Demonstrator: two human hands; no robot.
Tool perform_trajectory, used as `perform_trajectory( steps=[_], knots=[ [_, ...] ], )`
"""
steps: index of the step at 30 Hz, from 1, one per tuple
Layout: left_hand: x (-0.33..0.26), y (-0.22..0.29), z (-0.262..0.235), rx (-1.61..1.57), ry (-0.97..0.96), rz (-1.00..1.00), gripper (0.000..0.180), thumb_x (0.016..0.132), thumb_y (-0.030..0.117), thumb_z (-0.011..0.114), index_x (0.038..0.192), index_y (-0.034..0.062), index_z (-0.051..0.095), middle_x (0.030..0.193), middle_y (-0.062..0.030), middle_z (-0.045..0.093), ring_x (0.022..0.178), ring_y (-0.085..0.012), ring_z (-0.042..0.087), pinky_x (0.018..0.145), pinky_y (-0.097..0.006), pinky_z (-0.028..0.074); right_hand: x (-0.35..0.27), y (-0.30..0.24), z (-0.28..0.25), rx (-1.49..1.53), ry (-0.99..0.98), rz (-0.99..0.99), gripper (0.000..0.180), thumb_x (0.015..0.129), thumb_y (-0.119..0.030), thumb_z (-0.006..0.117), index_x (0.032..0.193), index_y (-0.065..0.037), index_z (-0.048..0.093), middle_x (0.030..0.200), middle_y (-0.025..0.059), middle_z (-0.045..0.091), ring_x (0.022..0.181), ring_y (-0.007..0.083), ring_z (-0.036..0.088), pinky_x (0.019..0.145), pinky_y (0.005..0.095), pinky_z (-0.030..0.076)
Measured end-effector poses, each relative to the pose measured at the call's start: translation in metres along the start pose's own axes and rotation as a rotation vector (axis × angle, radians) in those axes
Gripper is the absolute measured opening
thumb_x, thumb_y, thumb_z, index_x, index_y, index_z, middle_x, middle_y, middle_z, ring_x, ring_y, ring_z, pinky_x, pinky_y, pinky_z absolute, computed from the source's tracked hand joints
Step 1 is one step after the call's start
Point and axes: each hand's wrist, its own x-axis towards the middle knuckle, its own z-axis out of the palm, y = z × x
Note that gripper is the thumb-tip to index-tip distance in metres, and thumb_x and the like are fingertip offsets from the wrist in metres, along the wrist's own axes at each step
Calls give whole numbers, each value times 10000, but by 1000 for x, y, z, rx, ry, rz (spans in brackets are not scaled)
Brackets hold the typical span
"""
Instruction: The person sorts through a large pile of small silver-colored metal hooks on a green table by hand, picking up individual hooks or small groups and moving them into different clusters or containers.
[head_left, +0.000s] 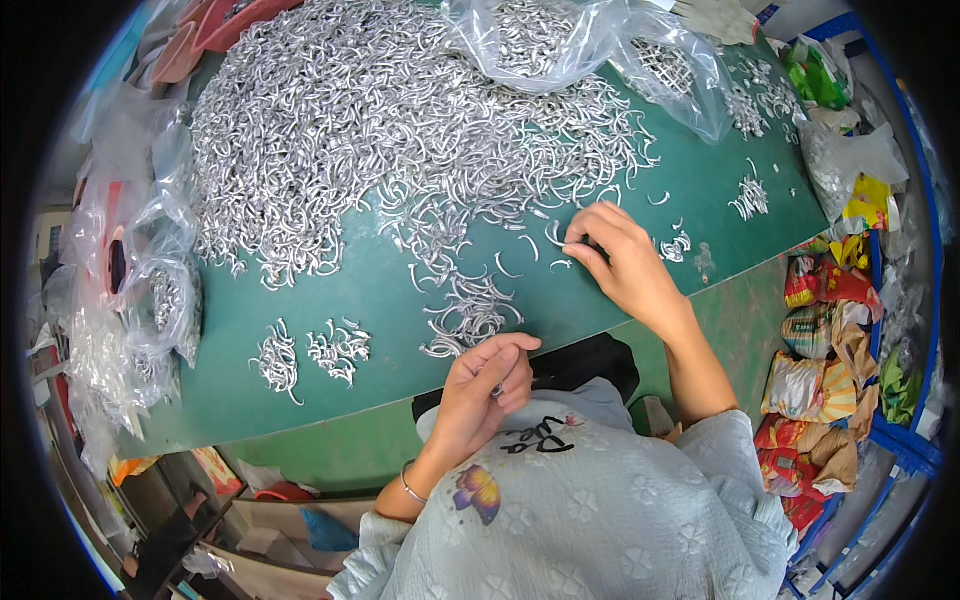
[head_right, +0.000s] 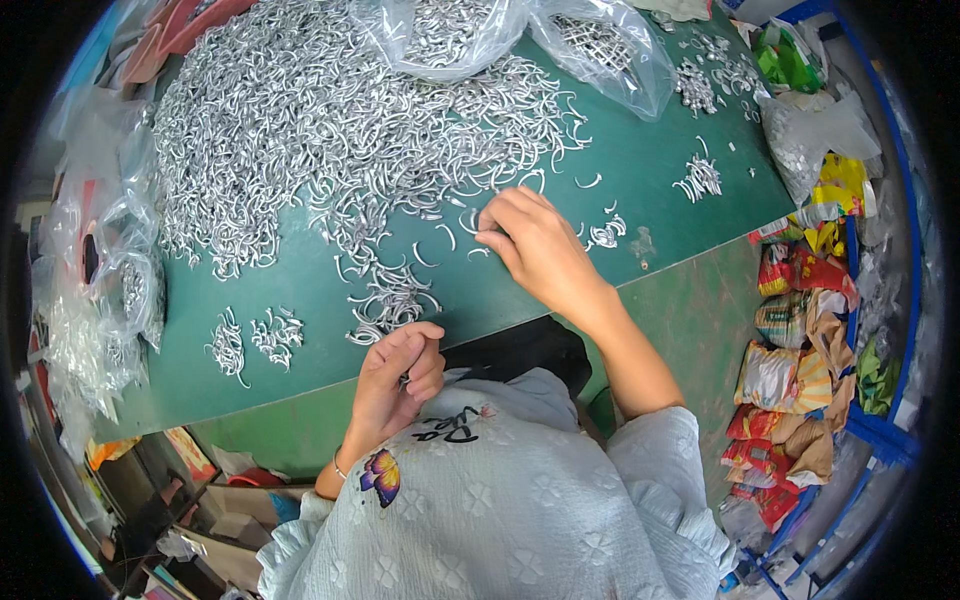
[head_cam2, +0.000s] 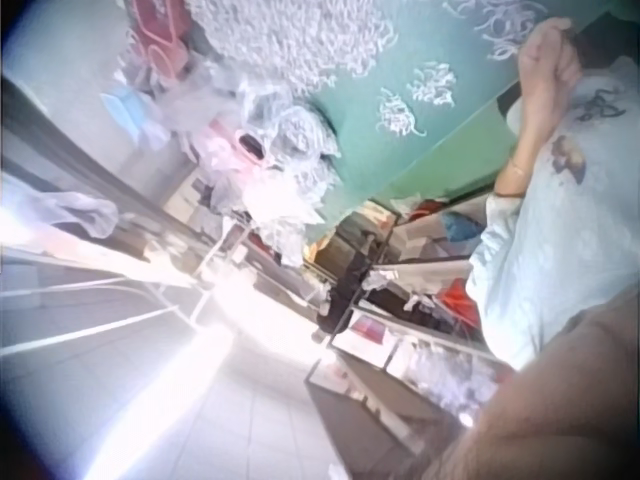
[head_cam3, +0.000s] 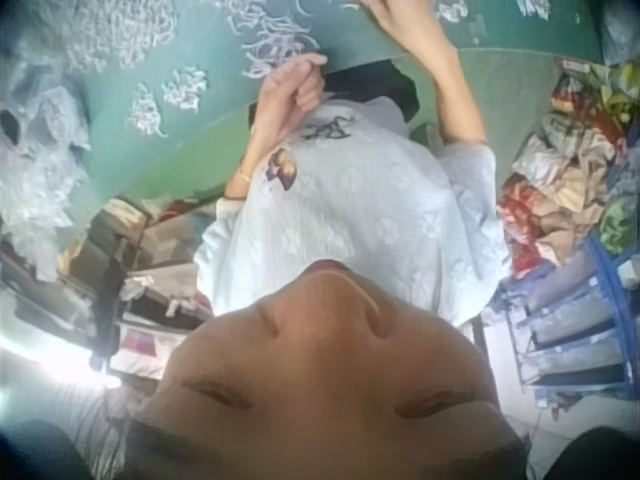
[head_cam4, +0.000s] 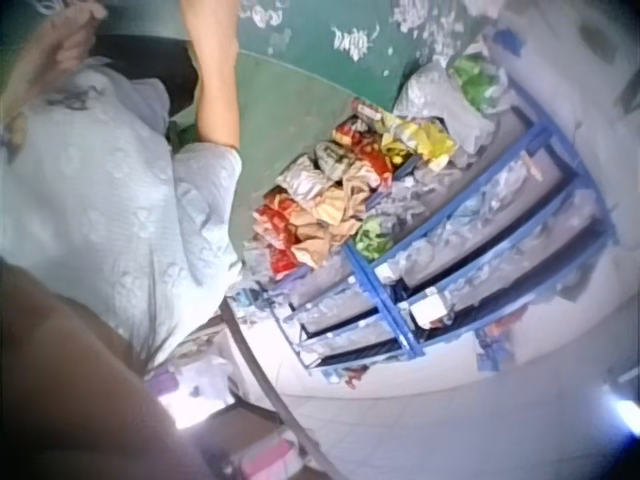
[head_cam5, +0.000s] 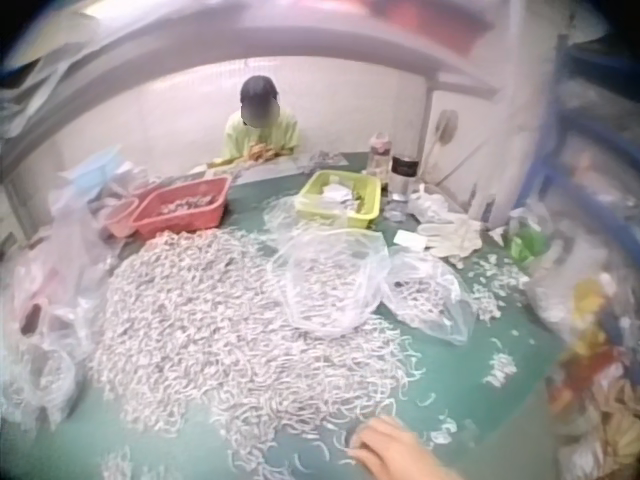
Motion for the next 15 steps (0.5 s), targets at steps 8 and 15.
perform_trajectory(
  steps=[8,15],
  knots=[
    [-2,4,-7,-7,-34,-19,231,958,137,450,1085,-24,556,641,17,394,545,-66,340,487,-207,288,-2,-24,19,-62,23,-104,135,728,-25,688,807,-35,578,804,63,588,746,236,540,669,332,396],
    [-5,7,-8,15,-8,-20,236,949,158,466,1062,-29,554,619,9,366,506,-66,320,445,-203,269,-9,-33,24,-18,60,-114,118,729,-31,674,796,-33,576,792,74,575,735,262,528,646,357,390]
  ],
)
